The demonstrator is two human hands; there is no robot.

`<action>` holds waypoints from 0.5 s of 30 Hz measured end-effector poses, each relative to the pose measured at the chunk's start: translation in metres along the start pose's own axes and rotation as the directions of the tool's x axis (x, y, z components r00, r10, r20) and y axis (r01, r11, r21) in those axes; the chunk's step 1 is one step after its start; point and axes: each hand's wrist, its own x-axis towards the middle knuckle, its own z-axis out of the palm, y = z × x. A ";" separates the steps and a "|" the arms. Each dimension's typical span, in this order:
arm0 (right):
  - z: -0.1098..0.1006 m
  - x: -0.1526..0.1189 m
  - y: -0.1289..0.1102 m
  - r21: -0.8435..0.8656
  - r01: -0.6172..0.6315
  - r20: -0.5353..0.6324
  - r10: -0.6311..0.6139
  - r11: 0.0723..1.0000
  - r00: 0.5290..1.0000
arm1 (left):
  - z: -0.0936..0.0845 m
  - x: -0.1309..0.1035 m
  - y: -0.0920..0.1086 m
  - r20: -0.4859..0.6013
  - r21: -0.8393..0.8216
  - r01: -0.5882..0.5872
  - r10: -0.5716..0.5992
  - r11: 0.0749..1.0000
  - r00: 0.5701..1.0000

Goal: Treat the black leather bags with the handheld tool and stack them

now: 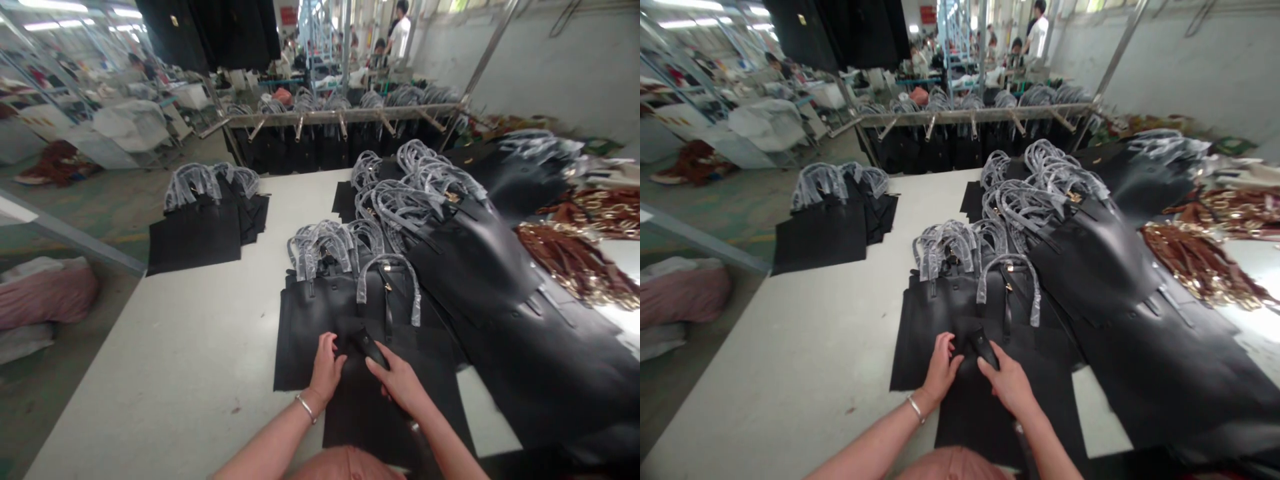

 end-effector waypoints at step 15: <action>0.017 0.026 -0.039 -0.125 0.124 0.055 -0.118 0.984 0.991 | -0.001 0.034 0.014 -0.112 -0.024 0.370 -0.370 0.929 0.922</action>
